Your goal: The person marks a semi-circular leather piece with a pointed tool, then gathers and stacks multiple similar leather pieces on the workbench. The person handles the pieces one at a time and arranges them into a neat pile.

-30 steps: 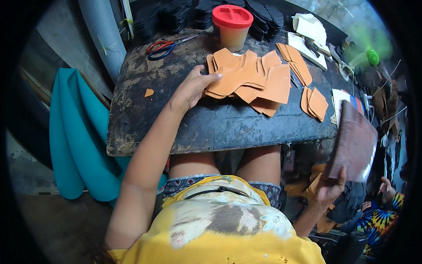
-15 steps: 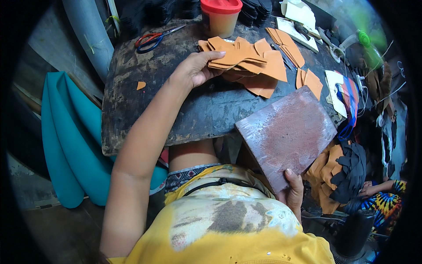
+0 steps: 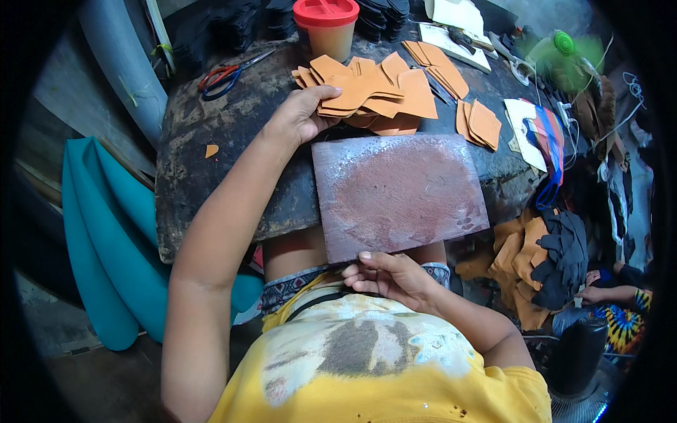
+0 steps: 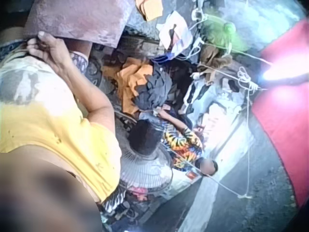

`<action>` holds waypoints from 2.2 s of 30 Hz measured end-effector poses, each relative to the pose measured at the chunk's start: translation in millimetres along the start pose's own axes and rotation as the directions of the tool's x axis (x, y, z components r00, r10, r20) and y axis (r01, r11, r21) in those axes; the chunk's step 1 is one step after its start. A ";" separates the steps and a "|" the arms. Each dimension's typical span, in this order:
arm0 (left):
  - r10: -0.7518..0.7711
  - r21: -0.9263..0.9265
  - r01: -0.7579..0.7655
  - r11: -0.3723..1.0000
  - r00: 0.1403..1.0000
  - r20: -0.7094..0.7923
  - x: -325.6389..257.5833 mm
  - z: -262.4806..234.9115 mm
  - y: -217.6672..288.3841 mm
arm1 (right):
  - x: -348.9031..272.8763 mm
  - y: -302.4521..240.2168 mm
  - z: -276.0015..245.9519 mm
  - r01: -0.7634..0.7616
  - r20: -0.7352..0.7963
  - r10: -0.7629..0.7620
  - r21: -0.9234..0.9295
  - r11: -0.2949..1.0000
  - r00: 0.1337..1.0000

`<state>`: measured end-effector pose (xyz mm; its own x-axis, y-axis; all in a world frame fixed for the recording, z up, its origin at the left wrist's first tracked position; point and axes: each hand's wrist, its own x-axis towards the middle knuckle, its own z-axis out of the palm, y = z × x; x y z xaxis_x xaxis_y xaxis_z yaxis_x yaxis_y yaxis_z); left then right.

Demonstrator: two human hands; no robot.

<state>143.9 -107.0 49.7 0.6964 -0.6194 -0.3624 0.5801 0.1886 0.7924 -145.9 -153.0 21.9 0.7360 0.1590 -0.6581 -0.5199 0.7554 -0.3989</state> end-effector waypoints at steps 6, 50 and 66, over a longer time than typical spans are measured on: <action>0.008 -0.094 -0.011 0.996 0.999 -0.042 2.3 -0.3 -9.7 | 21.9 -6.5 1.3 -0.098 0.132 0.119 -0.157 0.983 0.984; 0.408 0.551 -0.384 0.741 0.909 0.084 -57.8 -37.5 -4.0 | -0.1 -125.7 -58.7 0.273 0.113 -0.966 -0.961 -0.047 0.233; 0.343 0.394 -0.418 0.819 0.906 0.248 -96.0 -42.4 -22.2 | 25.9 -132.5 3.1 0.726 0.121 -0.783 -0.481 0.492 0.611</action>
<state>82.1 -19.4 46.2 0.7254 -0.6853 0.0651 0.0177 0.1131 0.9934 -56.7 -247.0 59.6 0.9089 -0.4169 -0.0123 0.0697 0.1810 -0.9810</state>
